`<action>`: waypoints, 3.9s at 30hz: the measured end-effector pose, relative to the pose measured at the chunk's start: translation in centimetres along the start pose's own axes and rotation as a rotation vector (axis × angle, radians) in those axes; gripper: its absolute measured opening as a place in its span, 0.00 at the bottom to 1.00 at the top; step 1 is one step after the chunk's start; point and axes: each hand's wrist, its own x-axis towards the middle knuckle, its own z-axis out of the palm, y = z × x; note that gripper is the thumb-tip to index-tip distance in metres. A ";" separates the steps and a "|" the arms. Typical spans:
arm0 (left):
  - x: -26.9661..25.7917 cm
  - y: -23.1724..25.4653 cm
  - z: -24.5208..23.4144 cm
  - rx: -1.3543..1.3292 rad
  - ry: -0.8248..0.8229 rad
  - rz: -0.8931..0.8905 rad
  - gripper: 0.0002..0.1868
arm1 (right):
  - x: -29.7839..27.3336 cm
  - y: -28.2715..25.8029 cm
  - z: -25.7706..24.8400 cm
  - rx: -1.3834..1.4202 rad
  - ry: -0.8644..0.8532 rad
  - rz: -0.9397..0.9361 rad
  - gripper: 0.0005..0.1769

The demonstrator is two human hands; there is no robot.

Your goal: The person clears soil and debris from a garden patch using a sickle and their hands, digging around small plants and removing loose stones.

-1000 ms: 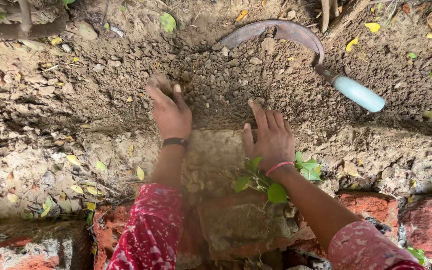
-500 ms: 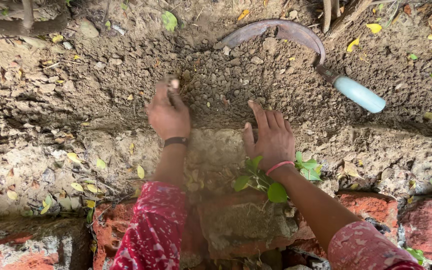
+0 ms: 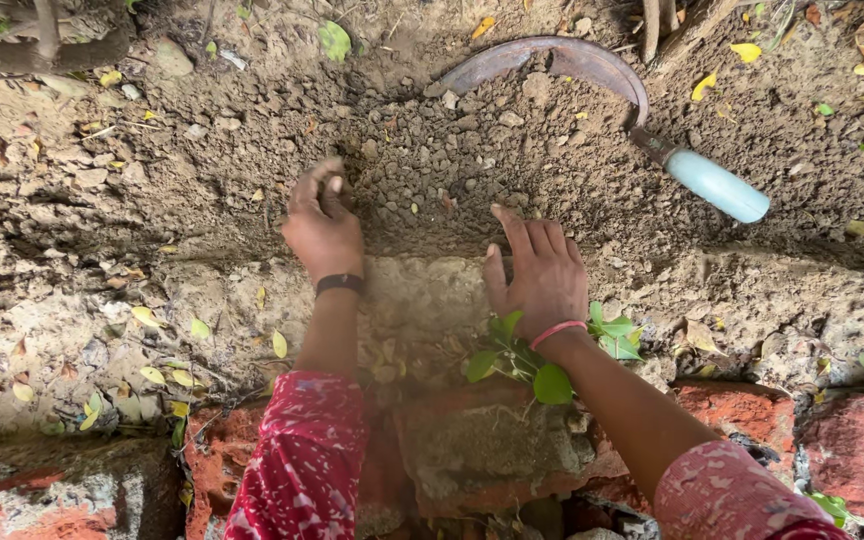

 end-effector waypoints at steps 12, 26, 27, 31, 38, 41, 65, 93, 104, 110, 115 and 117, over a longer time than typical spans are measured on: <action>-0.3 0.4 -0.3 -0.010 -0.053 0.099 0.14 | -0.2 0.2 0.6 0.000 0.069 -0.033 0.25; -0.2 1.4 -0.3 0.647 -0.032 -0.060 0.39 | -0.2 0.1 0.5 0.015 0.088 -0.045 0.22; -0.1 2.2 -0.1 0.730 -0.202 -0.123 0.41 | -0.3 0.2 0.5 0.017 0.086 -0.043 0.22; -1.8 6.6 1.6 0.814 -0.556 -0.150 0.48 | 0.1 -0.1 0.3 0.012 0.019 -0.003 0.25; -5.2 5.0 1.7 0.244 -0.437 0.276 0.31 | -0.2 -0.2 0.0 0.007 0.069 -0.001 0.38; -4.0 0.9 -2.5 0.573 -0.137 0.358 0.23 | -0.3 -0.2 -0.1 0.064 0.036 0.058 0.38; -2.9 -1.0 -5.4 0.642 -0.048 0.526 0.15 | 6.3 21.5 -5.7 -0.369 -0.407 0.611 0.19; -2.9 -1.2 -5.1 0.707 -0.123 0.499 0.16 | 15.0 -7.0 4.6 -0.287 -0.582 -0.132 0.38; -3.2 -1.4 -5.3 0.676 -0.057 0.537 0.19 | 6.7 -1.8 -2.8 -0.002 -0.437 0.240 0.36; -3.1 -1.9 -5.0 0.665 -0.046 0.557 0.19 | 9.0 -1.9 -2.6 0.203 -0.192 0.102 0.18; -3.3 -2.0 -4.9 0.653 0.012 0.567 0.19 | 8.1 -2.8 0.3 0.316 -0.148 0.158 0.16; -3.0 -2.0 -5.0 0.687 -0.035 0.542 0.19 | 6.9 -2.7 1.8 0.334 -0.097 0.151 0.12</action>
